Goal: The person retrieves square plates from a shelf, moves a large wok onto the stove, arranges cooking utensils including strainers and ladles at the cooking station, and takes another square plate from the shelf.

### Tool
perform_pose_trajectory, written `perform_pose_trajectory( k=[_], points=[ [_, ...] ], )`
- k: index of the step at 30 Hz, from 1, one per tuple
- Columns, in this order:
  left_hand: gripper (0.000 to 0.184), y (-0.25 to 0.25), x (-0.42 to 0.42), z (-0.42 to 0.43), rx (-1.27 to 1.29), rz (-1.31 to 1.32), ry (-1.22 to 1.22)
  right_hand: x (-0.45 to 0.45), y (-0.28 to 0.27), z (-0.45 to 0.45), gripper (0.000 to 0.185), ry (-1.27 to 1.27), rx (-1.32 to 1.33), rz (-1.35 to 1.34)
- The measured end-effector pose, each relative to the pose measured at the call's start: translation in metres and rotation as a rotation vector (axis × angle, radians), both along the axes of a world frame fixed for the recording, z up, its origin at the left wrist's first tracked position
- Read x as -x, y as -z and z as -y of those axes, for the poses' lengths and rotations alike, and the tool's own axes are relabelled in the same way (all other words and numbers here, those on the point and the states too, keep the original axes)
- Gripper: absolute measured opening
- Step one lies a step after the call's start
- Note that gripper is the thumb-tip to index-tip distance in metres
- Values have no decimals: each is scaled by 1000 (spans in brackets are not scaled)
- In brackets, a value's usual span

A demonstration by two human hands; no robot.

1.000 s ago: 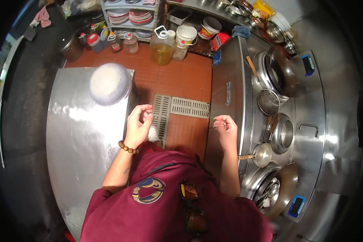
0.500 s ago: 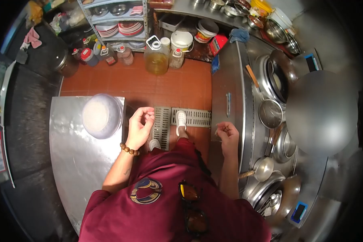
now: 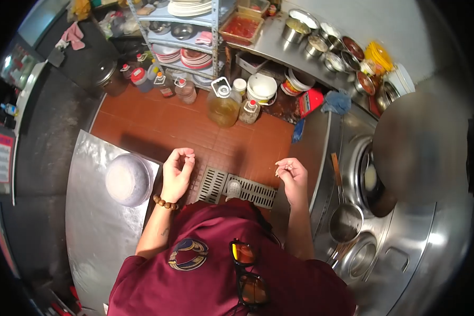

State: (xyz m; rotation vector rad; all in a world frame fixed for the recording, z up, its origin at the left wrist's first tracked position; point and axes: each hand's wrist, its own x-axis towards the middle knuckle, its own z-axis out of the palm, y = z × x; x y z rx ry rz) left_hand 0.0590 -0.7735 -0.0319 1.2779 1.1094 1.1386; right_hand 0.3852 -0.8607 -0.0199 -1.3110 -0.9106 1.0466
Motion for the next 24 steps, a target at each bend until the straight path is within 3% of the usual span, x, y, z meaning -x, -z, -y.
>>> perform_pose_trajectory(
  k=[15, 24],
  points=[
    [8, -5, 6, -21, 40, -7, -352, -11, 22, -160, 16, -359, -21, -78],
    [4, 12, 31, -111, -24, 22, -406, 15, 6, -244, 20, -401, -53, 3]
  ],
)
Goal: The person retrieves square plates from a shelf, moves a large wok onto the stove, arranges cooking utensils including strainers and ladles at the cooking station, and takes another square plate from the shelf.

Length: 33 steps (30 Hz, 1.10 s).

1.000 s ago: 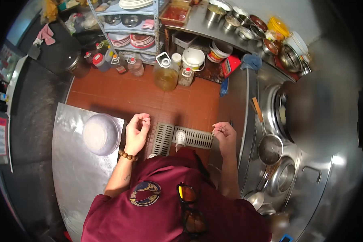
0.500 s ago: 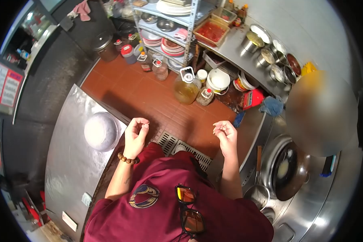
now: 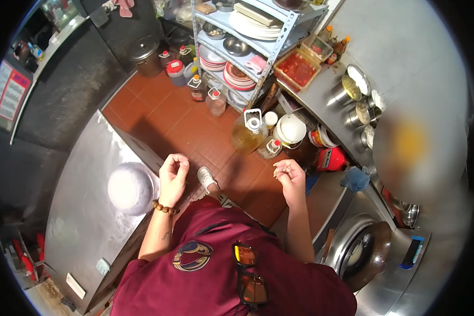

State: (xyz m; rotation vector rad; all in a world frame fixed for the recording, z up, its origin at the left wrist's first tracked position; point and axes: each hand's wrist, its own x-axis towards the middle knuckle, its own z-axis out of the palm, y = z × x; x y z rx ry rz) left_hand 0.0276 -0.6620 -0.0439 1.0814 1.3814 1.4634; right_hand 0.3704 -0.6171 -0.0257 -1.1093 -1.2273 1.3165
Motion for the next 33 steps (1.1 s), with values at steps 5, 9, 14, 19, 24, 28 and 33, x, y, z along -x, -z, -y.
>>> perform_pose_trajectory(
  k=[5, 9, 14, 19, 24, 28, 33],
  points=[
    [4, -7, 15, -73, -1, 6, 36, 9, -5, -50, 16, 112, 61, 47],
    [4, -11, 33, -123, -20, 32, 72, 36, -12, -88, 12, 142, 56, 72],
    [5, -11, 58, -169, -25, 27, 111, 76, -12, -132, 10, 143, 61, 69],
    [6, -19, 78, -200, -40, 51, 70, 102, -24, -169, 10, 100, 46, 107],
    [7, -12, 90, -231, -73, 59, 17, 118, -26, -211, 12, 71, 37, 124],
    [7, -10, 97, -263, -46, 22, 42, 130, -26, -249, 14, 51, 19, 109],
    [13, -12, 95, -327, -80, -90, 38, 139, -18, -318, 32, 38, -35, 63]
  ],
)
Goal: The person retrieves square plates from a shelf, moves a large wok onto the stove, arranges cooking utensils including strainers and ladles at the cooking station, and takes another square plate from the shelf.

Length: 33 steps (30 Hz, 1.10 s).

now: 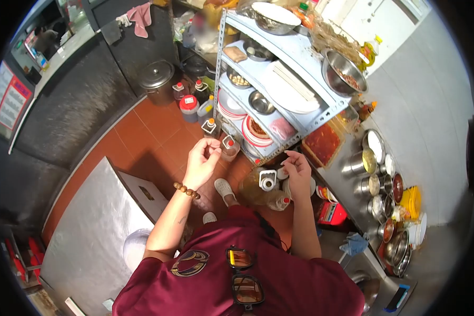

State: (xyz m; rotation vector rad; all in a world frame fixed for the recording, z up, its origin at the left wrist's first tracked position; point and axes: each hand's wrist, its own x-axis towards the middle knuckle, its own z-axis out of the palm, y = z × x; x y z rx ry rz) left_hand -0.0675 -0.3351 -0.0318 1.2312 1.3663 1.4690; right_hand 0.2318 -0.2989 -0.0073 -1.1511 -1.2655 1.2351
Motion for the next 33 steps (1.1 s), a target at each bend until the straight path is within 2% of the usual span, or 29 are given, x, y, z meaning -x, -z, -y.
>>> perform_pose_trajectory(
  k=[3, 4, 7, 8, 12, 19, 25, 26, 30, 33],
  points=[
    [24, -9, -8, -56, -54, -61, 14, 5, 2, -49, 40, 79, -59, -32],
    [26, -15, -12, -75, -52, -96, 18, 4, 0, -65, 51, 67, -57, -11],
    [37, -28, -25, -141, -92, -259, 31, 6, -9, -109, 60, 132, -70, 4],
    [38, -33, -31, -163, -103, -307, 30, 2, -5, -125, 69, 124, -88, 39],
    [45, -46, -58, -244, -142, -374, 17, -4, 1, -175, 79, 163, -106, 55],
    [52, -41, -95, -347, -237, -562, -69, 2, -5, -214, 80, 184, -53, -63],
    [38, -39, -115, -371, -152, -561, -145, 9, 2, -218, 76, 197, -82, -161],
    [39, -39, -116, -369, -169, -538, -161, 7, 0, -218, 59, 180, -80, -150],
    [39, -32, -115, -375, -220, -435, -163, 12, -9, -215, 51, 209, -96, -263],
    [36, -31, -114, -374, -244, -388, -174, 6, -7, -214, 79, 163, -92, -261]
  ],
)
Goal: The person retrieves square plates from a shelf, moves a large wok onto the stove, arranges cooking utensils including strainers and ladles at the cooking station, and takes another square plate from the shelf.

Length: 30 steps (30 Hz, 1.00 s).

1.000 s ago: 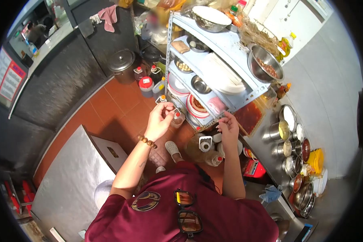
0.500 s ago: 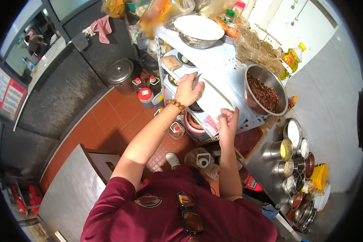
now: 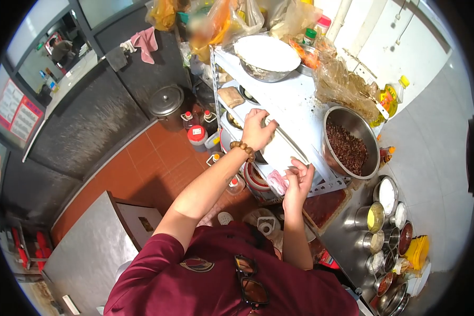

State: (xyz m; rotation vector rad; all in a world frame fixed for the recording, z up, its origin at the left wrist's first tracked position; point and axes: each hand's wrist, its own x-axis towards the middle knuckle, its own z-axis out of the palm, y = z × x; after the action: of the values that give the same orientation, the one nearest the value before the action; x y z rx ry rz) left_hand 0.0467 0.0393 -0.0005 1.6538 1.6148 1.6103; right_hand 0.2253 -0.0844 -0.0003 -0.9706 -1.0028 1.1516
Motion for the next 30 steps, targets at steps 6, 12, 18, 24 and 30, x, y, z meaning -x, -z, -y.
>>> perform_pose_trajectory(
  k=[6, 12, 18, 24, 30],
  points=[
    [34, -7, 6, 24, 74, 333, 59, 11, 4, 13, 85, 17, -97, -40],
    [30, -5, 36, 58, -16, 690, 141, 29, -10, 38, 84, -84, -140, -19],
    [29, -21, 90, 139, -70, 729, 5, 59, -7, 58, 55, -237, -82, -22],
    [28, -19, 124, 236, -103, 664, -286, 98, -12, 57, 25, -424, -57, 3],
    [35, -7, 124, 347, -80, 676, -522, 134, -10, 71, 22, -817, 15, 79]
  ],
)
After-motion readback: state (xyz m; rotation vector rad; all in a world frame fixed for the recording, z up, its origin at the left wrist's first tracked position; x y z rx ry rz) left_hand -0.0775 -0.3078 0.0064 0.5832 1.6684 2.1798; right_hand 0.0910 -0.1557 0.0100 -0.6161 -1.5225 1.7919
